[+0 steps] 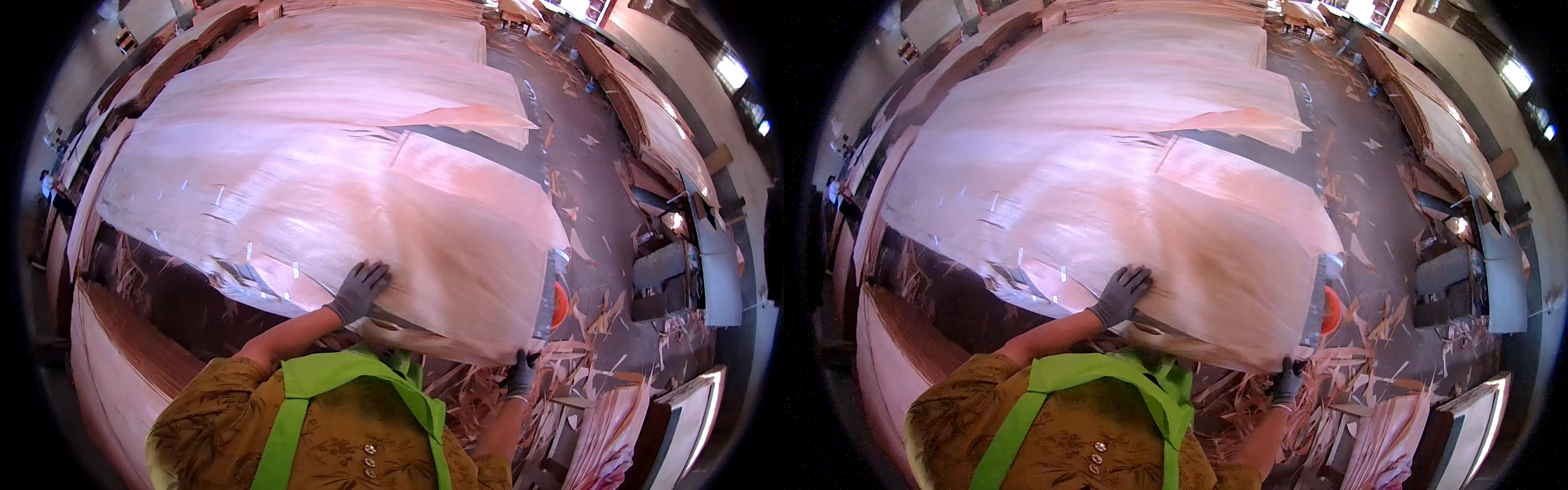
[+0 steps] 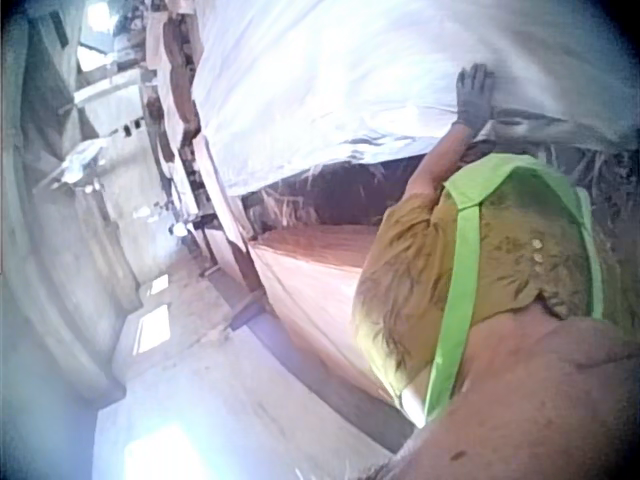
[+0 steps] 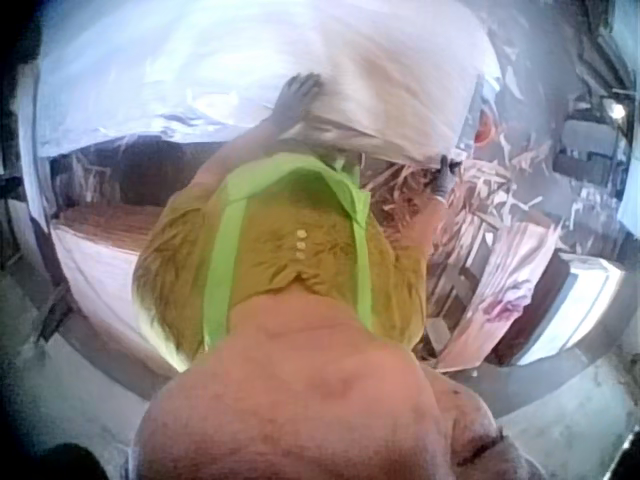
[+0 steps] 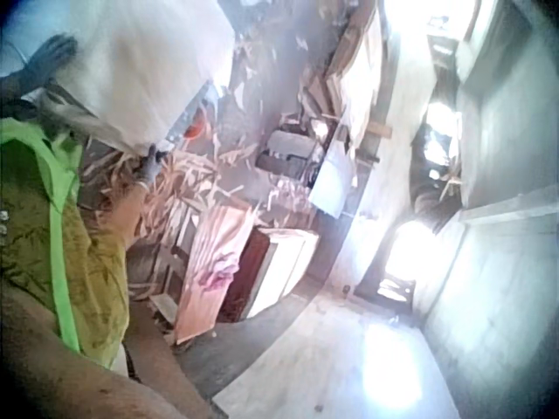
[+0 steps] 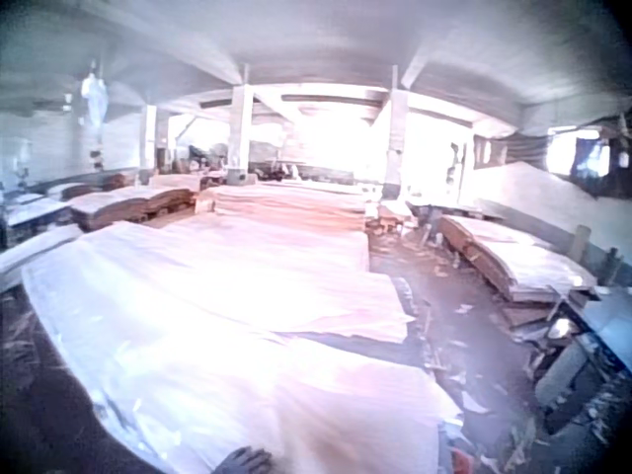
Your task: The person repairs wood veneers by removing tape, cutting out damaged sections, and applying glue and new veneer strips to large panels.
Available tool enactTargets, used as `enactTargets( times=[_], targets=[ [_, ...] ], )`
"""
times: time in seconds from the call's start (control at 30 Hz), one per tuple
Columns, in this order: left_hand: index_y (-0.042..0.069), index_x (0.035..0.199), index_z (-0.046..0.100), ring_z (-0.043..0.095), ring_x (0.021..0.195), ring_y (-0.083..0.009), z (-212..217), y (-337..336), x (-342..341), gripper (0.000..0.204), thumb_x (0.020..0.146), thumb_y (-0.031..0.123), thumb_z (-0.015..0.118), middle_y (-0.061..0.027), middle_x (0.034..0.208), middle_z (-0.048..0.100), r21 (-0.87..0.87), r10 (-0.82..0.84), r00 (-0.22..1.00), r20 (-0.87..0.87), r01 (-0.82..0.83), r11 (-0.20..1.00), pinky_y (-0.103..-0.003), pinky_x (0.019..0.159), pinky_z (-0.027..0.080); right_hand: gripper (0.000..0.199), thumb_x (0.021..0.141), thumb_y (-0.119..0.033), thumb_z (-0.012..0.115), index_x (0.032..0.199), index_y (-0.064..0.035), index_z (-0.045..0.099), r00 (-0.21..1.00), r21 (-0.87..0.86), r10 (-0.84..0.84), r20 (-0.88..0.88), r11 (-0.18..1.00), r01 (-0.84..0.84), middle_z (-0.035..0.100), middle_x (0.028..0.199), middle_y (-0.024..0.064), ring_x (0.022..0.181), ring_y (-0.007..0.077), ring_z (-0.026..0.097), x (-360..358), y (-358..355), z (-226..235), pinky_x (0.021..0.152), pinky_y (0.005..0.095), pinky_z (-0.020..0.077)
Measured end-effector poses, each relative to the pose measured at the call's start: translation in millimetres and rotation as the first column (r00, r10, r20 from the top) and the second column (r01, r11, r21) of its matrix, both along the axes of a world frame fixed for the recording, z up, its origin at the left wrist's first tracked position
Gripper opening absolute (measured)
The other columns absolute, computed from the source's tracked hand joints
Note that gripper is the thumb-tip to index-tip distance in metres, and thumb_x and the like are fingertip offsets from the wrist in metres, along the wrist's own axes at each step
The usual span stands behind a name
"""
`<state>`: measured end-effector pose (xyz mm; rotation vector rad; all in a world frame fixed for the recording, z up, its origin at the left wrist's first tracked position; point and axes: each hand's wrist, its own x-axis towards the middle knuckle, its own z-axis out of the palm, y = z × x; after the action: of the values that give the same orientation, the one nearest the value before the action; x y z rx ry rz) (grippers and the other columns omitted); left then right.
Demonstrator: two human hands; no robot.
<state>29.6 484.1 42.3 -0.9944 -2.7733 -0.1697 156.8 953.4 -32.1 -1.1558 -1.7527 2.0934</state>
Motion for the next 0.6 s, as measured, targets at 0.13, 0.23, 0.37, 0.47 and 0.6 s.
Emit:
enactTargets(
  times=[0.13,0.23,0.37,0.47,0.6],
  targets=[
    [0.004,0.119,0.052,0.041,0.123,-0.0296,-2.6,-2.0,-0.9,0.043,0.079,0.021,0.05,-0.0148,0.131,0.046,0.09,-0.049,0.999,0.004,0.049,0.995,-0.047,0.101,0.031,0.018,0.08,-0.018,0.07,0.076,-0.0134,0.053,0.999,-0.044,-0.011,-0.038,0.999,0.009,0.046,0.054,-0.0041,0.037,0.0082,0.038,11.4,2.5,26.2,0.035,0.024,0.0273],
    [0.005,0.117,0.053,0.043,0.12,-0.0288,-4.2,-7.4,10.4,0.043,0.078,0.022,0.051,-0.014,0.128,0.048,0.02,-0.065,0.998,0.014,0.065,0.998,-0.045,0.1,0.032,0.016,0.08,-0.018,0.07,0.079,-0.015,0.054,1.0,0.049,0.021,0.023,0.999,-0.022,0.043,0.052,-0.0041,0.035,0.0092,0.038,31.6,4.4,31.0,0.032,0.0244,0.0292],
    [0.006,0.115,0.054,0.045,0.116,-0.0292,10.4,-16.8,38.9,0.045,0.074,0.024,0.055,-0.014,0.126,0.049,-0.044,-0.087,0.994,0.06,0.089,0.995,-0.047,0.1,0.032,0.021,0.08,-0.018,0.07,0.074,-0.0151,0.05,0.995,-0.022,0.023,0.099,1.0,-0.021,0.043,0.051,-0.0038,0.035,0.0099,0.039,68.8,-0.5,33.6,0.031,0.0247,0.0295],
    [0.008,0.116,0.054,0.047,0.113,-0.0271,9.4,-29.9,57.6,0.042,0.078,0.026,0.053,-0.0135,0.124,0.049,-0.131,-0.112,0.99,0.087,0.123,0.984,-0.047,0.097,0.033,0.021,0.079,-0.016,0.07,0.075,-0.0152,0.049,0.975,-0.047,0.033,0.221,0.999,-0.023,0.041,0.05,-0.0036,0.035,0.01,0.037,93.1,-14.4,33.7,0.031,0.0251,0.0282],
    [0.01,0.118,0.054,0.047,0.115,-0.0271,0.5,-32.1,77.3,0.044,0.08,0.032,0.054,-0.0115,0.127,0.049,-0.138,-0.138,0.968,0.21,0.169,0.976,-0.047,0.094,0.036,0.018,0.078,-0.018,0.072,0.08,-0.0139,0.054,0.952,-0.089,0.04,0.304,0.996,-0.013,0.04,0.049,-0.004,0.035,0.0098,0.036,118.9,-13.5,27.3,0.033,0.0242,0.0267]
  ],
)
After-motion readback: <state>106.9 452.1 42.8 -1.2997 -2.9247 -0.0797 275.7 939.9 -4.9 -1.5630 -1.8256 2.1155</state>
